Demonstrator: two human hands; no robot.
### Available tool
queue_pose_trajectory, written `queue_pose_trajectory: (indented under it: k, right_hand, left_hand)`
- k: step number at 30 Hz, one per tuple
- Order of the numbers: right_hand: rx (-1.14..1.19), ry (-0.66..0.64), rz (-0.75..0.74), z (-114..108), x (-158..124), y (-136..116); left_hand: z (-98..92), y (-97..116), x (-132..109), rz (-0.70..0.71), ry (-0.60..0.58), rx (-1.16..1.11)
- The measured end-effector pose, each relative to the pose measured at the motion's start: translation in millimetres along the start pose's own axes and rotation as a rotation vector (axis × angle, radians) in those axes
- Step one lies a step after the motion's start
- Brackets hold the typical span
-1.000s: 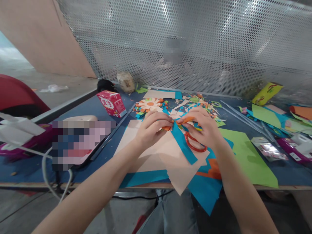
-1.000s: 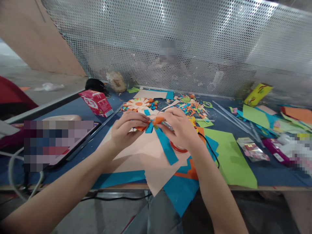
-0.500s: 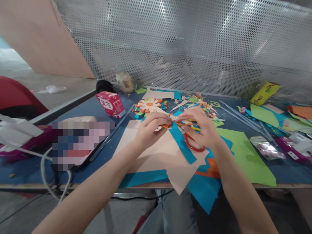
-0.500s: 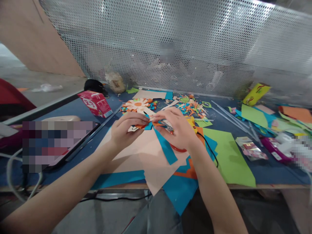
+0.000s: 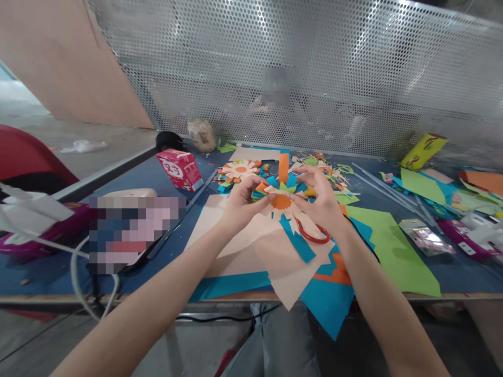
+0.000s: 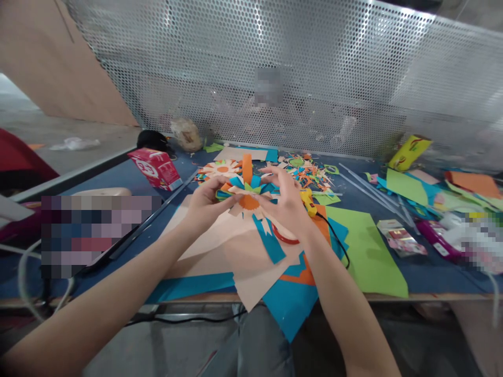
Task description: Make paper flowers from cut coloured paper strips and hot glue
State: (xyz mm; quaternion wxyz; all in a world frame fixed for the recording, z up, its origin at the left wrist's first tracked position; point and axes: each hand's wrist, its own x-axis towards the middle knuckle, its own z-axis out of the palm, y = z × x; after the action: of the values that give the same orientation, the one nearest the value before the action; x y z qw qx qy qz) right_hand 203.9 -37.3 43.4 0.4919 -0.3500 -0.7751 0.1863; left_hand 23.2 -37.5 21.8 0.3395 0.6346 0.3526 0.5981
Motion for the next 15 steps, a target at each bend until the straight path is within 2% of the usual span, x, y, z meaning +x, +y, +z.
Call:
queue_pose_trajectory:
  k: [7,15]
  right_hand:
    - [0.016,0.049,0.025,4.9,0.5,4.0]
    - [0.144,0.049,0.027,6.5,2.1,2.8]
  left_hand:
    - [2.8,-0.3,-1.8,-0.050,-0.034,-0.006]
    - [3.6,0.4,-1.5,-0.034,-0.026,0.004]
